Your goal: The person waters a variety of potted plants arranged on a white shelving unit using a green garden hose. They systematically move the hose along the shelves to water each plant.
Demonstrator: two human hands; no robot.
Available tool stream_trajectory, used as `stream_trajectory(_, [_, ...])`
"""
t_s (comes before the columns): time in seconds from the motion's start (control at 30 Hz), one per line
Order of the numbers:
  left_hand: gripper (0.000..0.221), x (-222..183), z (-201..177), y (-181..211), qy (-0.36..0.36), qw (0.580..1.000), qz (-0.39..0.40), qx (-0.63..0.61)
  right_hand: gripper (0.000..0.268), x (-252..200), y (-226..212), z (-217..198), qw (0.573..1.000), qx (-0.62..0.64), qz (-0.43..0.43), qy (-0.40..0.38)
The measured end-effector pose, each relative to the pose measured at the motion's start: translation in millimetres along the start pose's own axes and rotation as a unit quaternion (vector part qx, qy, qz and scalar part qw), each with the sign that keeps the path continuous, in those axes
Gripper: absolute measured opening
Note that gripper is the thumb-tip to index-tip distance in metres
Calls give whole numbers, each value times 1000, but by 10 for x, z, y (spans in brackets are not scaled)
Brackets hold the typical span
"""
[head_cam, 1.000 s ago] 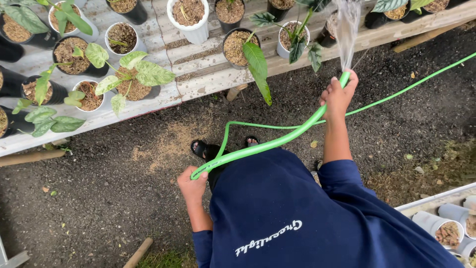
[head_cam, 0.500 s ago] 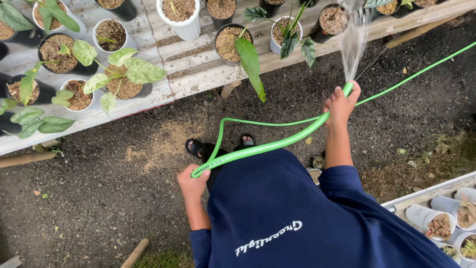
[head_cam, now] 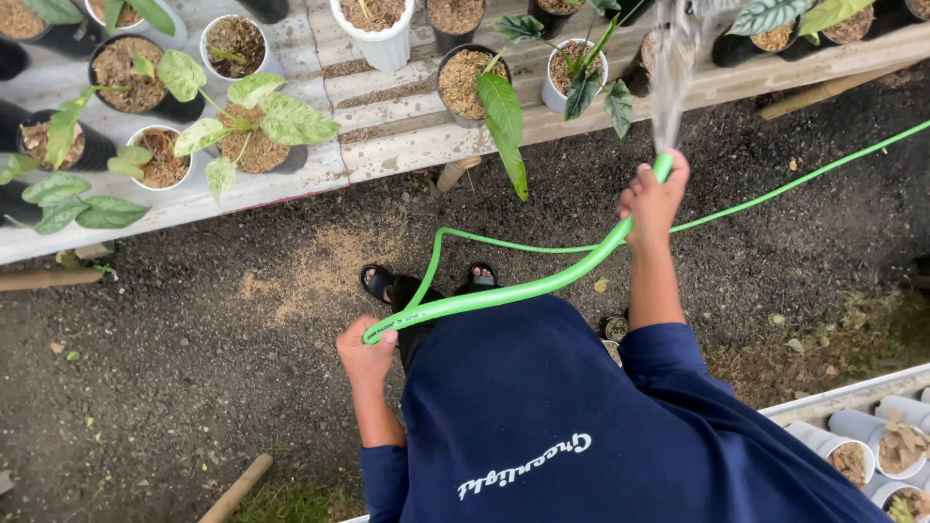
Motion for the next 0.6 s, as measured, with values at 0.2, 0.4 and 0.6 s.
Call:
stream_trajectory(0.2, [60,-48,-252,-58,33,999,0,-8,35,-543,137,598,983,-37,90,-155])
stream_trajectory(0.4, [71,-150,-419,-119,79,996,20,-26,38,-765,434,963,959,2,167,-230])
stream_trajectory(0.6, [69,-249,-496,-112,107,994,16,-36,41,-798,415,984,963,-23,160,-217])
Point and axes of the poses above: each hand's wrist, its own x-axis towards the middle knuckle, its own z-axis out of the palm, y = z × x, the point moved 7 cm from there along x, towards the middle knuckle, and after that the axes turned 13 degrees about y, right-handed, at the moved point
